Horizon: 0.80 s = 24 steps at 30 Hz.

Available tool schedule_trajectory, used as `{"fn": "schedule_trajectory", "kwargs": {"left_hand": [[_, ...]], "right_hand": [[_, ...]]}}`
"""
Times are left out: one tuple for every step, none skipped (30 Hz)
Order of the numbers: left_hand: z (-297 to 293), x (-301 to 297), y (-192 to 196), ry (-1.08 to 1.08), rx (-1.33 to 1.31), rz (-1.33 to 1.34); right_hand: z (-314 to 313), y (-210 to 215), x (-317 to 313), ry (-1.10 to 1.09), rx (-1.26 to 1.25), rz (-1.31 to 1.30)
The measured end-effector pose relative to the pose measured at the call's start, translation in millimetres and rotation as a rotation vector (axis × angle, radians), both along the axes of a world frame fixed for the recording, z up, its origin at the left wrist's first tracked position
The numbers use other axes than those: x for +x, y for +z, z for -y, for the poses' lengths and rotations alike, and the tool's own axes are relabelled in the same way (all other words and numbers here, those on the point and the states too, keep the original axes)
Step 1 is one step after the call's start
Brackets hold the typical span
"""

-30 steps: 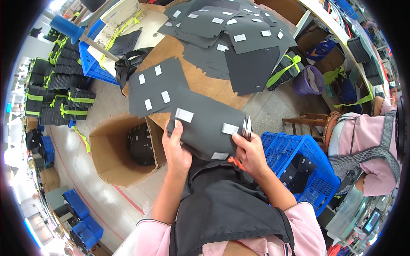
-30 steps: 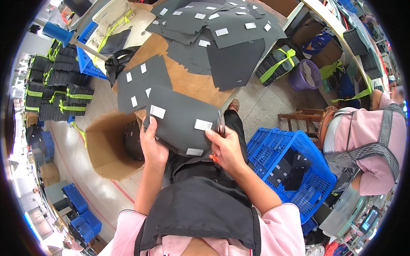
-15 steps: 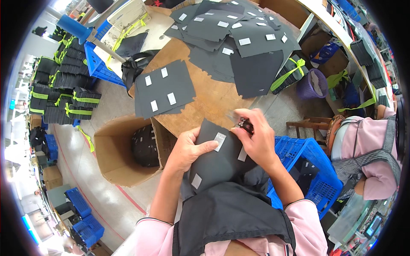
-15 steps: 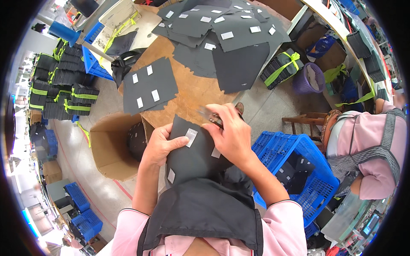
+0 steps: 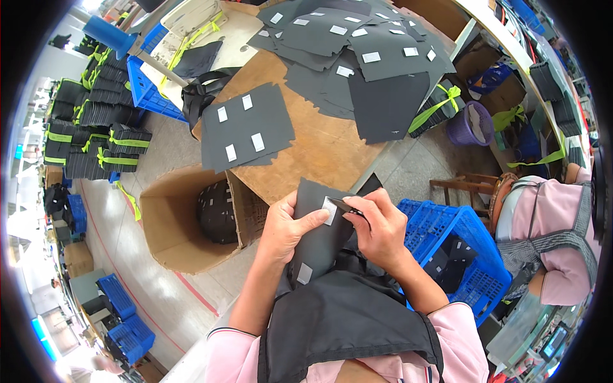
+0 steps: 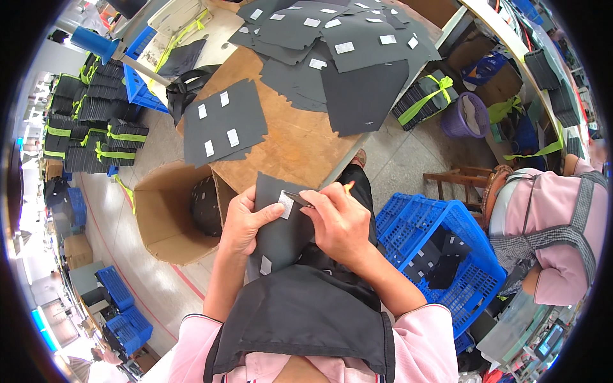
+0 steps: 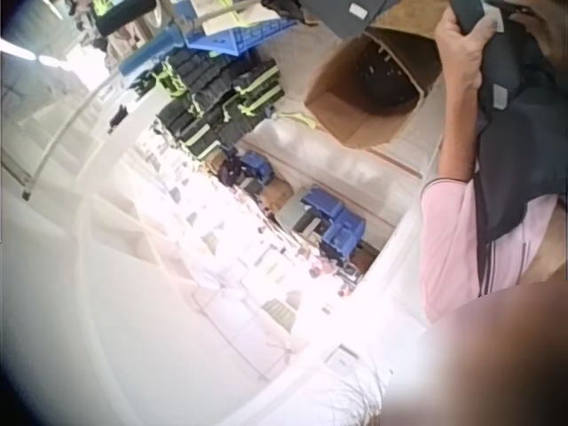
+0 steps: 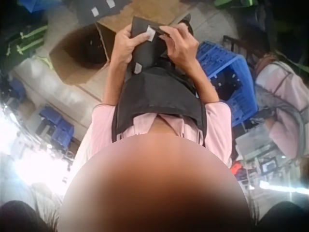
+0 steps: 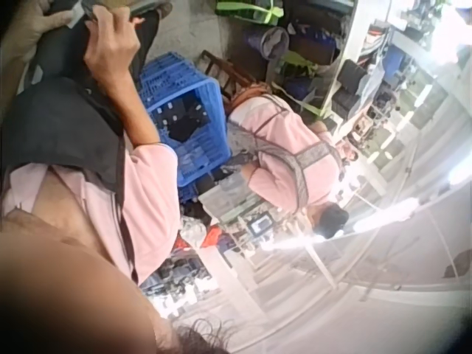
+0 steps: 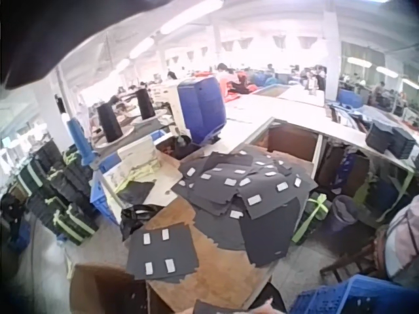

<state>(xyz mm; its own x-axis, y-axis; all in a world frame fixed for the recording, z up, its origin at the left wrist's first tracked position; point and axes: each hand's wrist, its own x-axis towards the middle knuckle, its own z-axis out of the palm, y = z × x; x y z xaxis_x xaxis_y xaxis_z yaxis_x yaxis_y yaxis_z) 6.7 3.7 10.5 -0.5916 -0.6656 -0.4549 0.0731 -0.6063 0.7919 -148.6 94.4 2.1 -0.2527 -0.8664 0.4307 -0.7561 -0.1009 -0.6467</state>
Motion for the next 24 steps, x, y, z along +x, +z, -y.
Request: {"fn": "schedule_trajectory", "kwargs": {"left_hand": [[-0.3,0.5,0.0,0.005,0.002,0.011],[-0.4,1.2,-0.1,0.006,0.002,0.011],[-0.8,1.0,-0.3,0.009,0.002,0.01],[-1.2,0.8,-0.3,0.011,0.002,0.009],[-2.0,0.6,0.1,0.009,0.004,0.008],[-2.1,0.3,0.6,0.006,0.017,0.011],[-2.1,0.0,0.7,0.003,0.031,0.014],[-2.2,-0.8,0.4,0.002,0.032,0.014],[-3.1,-1.3,0.8,0.008,0.046,0.007],[-3.5,-1.5,1.0,0.013,0.06,0.0],[-3.4,-1.2,1.1,0.015,0.059,0.0],[-3.2,-1.0,0.8,0.016,0.05,0.003],[-3.0,-0.8,0.5,0.017,0.041,0.005],[-2.5,-0.6,0.1,0.017,0.041,0.006],[-2.1,-0.5,-0.7,0.014,0.043,0.009],[-1.9,-0.7,-0.9,0.011,0.044,0.011],[-2.5,-1.2,-0.7,0.009,0.044,0.011],[-3.3,-1.6,-1.4,0.019,0.068,0.011],[-3.5,-1.7,-1.9,0.028,0.091,0.011],[-2.9,-1.5,-1.8,0.029,0.091,0.011],[-2.8,-1.3,-0.6,0.018,0.079,0.017],[-3.0,-1.4,0.2,0.007,0.068,0.022],[-3.3,-1.7,0.4,0.007,0.068,0.022],[-2.9,-2.4,1.1,0.005,0.057,0.022]], "right_hand": [[-3.0,-1.4,0.0,-0.024,-0.019,0.031],[-5.2,-2.1,0.7,-0.049,-0.037,0.063],[-7.1,-1.3,1.8,-0.051,-0.036,0.061],[-8.5,-0.1,3.2,-0.032,-0.032,0.089],[-9.2,0.6,4.1,-0.013,-0.028,0.118],[-7.2,-0.2,3.2,0.002,-0.042,0.07],[-6.9,-1.1,3.6,0.0,-0.041,0.07],[-6.6,-2.0,4.2,-0.014,-0.034,0.08],[-6.5,-1.8,4.8,-0.026,-0.028,0.09],[-6.3,-1.3,4.8,-0.024,-0.029,0.089],[-6.0,-0.3,4.8,-0.026,-0.029,0.083],[-5.8,0.4,4.7,-0.028,-0.027,0.079],[-5.7,1.2,4.4,-0.027,-0.027,0.08],[-5.6,2.1,4.0,-0.015,-0.028,0.043],[-6.0,2.5,3.5,-0.003,-0.03,0.005],[-6.2,0.8,3.0,-0.004,-0.029,0.004],[-6.3,-2.3,2.6,-0.016,-0.033,0.033],[-6.0,-4.8,2.3,-0.026,-0.037,0.063],[-6.5,-5.4,2.0,-0.025,-0.036,0.063],[-7.5,-5.8,1.8,-0.037,-0.075,0.085],[-8.6,-5.7,1.6,-0.049,-0.113,0.108],[-7.9,-5.3,2.0,-0.049,-0.112,0.107],[-5.9,-4.8,2.7,-0.03,-0.091,0.108],[-3.2,-3.6,3.0,-0.014,-0.071,0.106]]}}
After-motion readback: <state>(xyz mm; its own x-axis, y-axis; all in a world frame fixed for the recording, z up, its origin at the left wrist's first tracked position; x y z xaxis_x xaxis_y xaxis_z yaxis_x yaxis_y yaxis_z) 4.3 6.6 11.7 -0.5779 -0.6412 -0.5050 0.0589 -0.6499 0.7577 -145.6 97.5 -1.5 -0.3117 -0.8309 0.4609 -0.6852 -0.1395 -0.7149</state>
